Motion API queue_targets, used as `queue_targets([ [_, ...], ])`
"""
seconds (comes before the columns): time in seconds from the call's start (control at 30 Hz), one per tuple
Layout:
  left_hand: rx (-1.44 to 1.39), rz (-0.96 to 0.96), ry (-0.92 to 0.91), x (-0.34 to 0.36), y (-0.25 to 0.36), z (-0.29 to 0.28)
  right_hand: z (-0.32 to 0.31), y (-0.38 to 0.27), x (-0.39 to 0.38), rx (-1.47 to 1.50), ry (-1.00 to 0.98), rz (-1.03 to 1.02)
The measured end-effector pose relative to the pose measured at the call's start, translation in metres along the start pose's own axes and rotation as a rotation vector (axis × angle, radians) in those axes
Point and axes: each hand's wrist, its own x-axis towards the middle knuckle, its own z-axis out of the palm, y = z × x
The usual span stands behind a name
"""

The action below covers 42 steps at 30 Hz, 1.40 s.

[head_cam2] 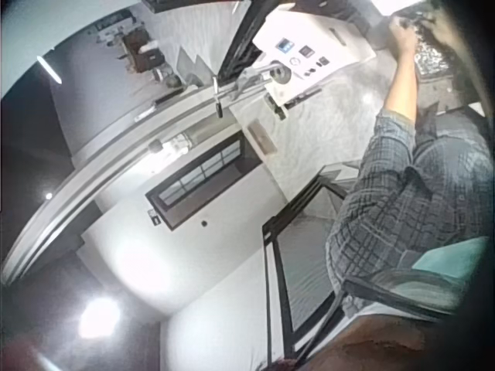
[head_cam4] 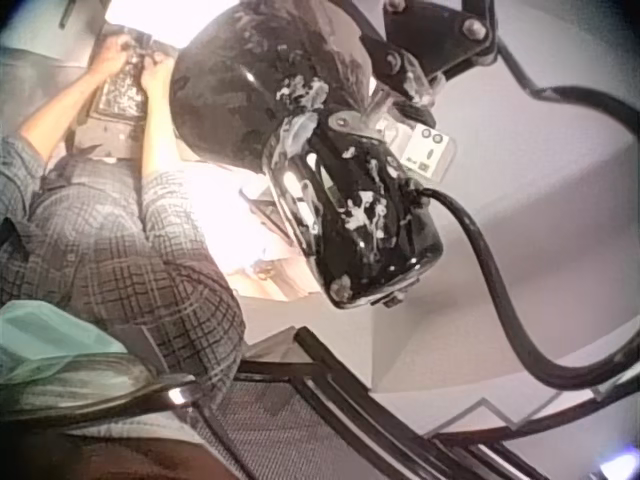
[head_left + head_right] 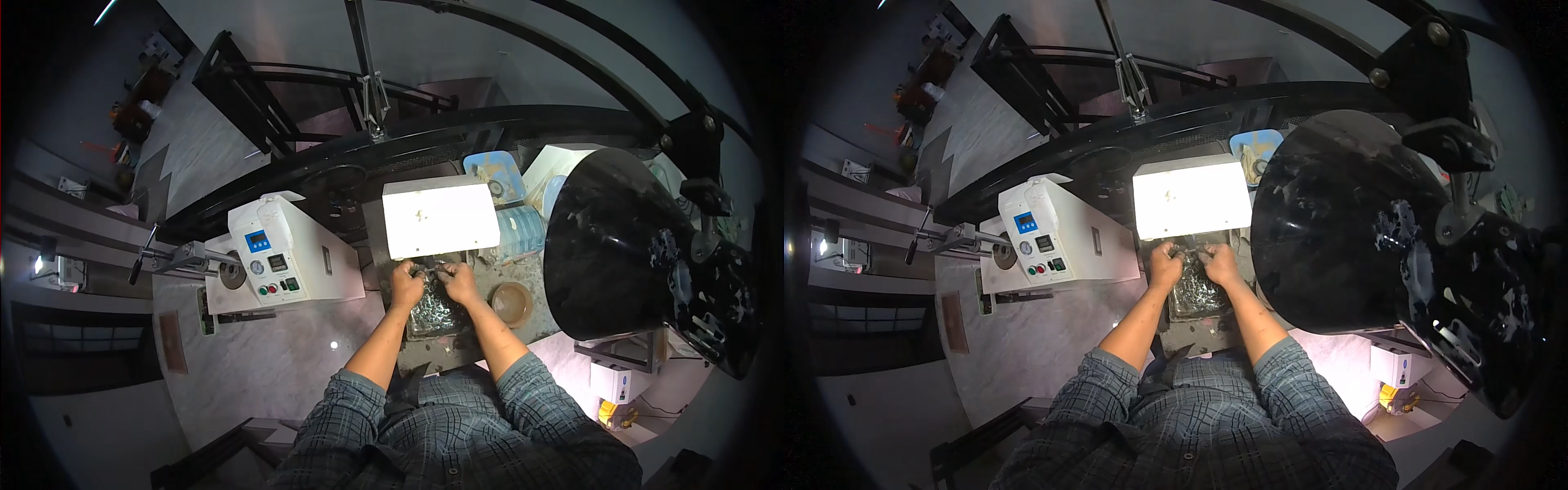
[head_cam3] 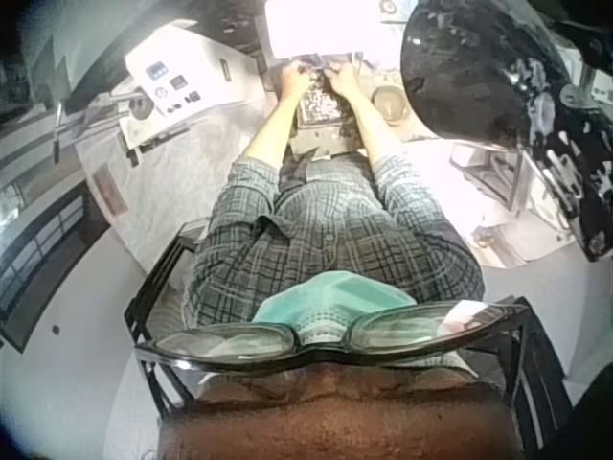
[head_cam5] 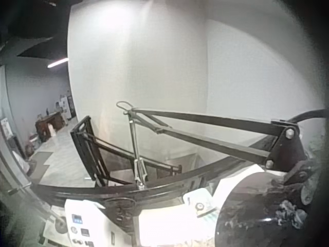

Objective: The person holds a dental prosthesis under a stream of water inside a laboratory bench, using their hands to clean and rub the surfaces of the item.

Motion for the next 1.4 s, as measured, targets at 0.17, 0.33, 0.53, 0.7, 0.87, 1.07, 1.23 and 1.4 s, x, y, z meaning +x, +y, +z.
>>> queue_targets([
  [0.17, -0.029, -0.005, 0.034, 0.003, 0.004, 0.002, 0.004, 0.0, 0.009, -0.057, 0.053, -0.039],
  [0.33, 0.056, 0.103, 0.062, -0.018, 0.017, -0.007, -0.003, -0.009, -0.001, -0.041, -0.064, 0.01],
  [0.53, 0.035, 0.366, 0.073, -0.026, 0.02, 0.002, -0.007, 0.002, -0.002, 0.127, -0.027, -0.053],
  [0.7, 0.064, 0.166, 0.147, -0.013, 0.008, 0.003, 0.002, -0.009, 0.005, -0.052, 0.003, -0.029],
  [0.87, -0.01, 0.013, 0.042, -0.01, 0.013, 0.004, 0.0, -0.002, 0.002, -0.064, 0.039, -0.035],
  [1.07, -0.037, -0.007, 0.074, -0.003, 0.004, 0.005, 0.005, -0.004, 0.008, -0.174, 0.003, 0.007],
  [1.23, 0.024, 0.003, 0.081, -0.002, 0.006, 0.008, 0.0, 0.004, 0.01, -0.047, 0.013, 0.079],
  [1.4, 0.138, 0.164, 0.075, -0.011, -0.01, -0.013, 0.003, -0.014, -0.001, -0.368, -0.231, 0.022],
])
